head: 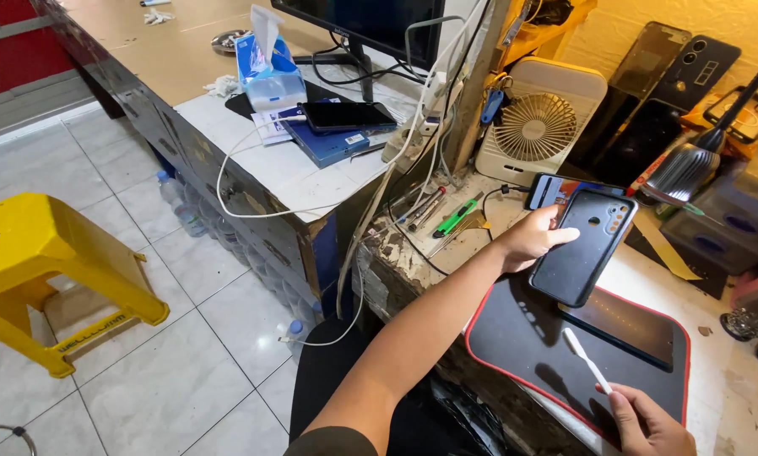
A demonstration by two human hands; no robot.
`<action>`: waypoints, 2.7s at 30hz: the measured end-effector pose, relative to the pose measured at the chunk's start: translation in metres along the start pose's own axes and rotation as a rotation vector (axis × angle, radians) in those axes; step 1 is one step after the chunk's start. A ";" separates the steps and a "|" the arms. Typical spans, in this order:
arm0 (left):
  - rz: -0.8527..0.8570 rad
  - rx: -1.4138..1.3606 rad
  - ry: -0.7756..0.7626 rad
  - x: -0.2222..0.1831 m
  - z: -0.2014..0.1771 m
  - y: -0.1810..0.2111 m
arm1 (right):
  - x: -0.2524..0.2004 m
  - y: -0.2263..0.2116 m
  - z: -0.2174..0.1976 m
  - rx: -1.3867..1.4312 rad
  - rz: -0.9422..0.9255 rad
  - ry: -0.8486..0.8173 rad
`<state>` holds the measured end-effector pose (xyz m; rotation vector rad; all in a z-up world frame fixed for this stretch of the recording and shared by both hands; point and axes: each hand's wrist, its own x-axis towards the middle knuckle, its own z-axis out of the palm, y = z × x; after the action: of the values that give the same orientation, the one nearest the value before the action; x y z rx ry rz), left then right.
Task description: Assembling a mobile phone by cleaning the frame with a brush and fitting the screen and back cover.
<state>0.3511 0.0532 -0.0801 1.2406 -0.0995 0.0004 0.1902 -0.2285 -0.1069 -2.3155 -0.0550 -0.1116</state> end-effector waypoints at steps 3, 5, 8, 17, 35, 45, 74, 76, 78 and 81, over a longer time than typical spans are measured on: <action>-0.090 -0.102 -0.040 0.007 -0.010 -0.007 | 0.032 -0.001 0.004 -0.345 -0.014 -0.165; -0.139 -0.141 0.003 0.024 -0.012 -0.023 | 0.040 -0.039 0.001 -0.619 -0.162 -0.304; -0.087 -0.223 0.165 0.068 -0.041 -0.083 | 0.069 -0.027 0.026 -0.779 -0.542 -0.150; -0.117 -0.228 0.398 0.023 -0.033 -0.019 | 0.167 -0.096 -0.064 -0.577 -0.421 -0.483; -0.325 -0.479 0.291 0.021 -0.040 -0.029 | 0.158 -0.043 -0.066 -0.508 -0.177 -0.557; -0.375 -0.315 0.150 0.023 -0.055 -0.042 | 0.171 -0.026 -0.094 -0.306 -0.005 -0.598; -0.184 0.148 -0.556 -0.004 -0.001 -0.025 | 0.139 -0.063 -0.064 0.227 -0.634 -0.522; -0.101 0.141 -0.508 0.001 -0.003 -0.022 | 0.132 -0.076 -0.066 0.245 -0.550 -0.444; -0.022 0.134 -0.452 -0.005 0.003 -0.014 | 0.135 -0.070 -0.055 0.267 -0.467 -0.374; -0.074 -0.085 -0.267 -0.013 0.011 -0.014 | 0.149 -0.052 -0.031 0.684 -0.262 -0.404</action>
<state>0.3378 0.0388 -0.0906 1.1535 -0.2827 -0.2320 0.3326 -0.2147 -0.0332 -1.6060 -0.5190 0.2161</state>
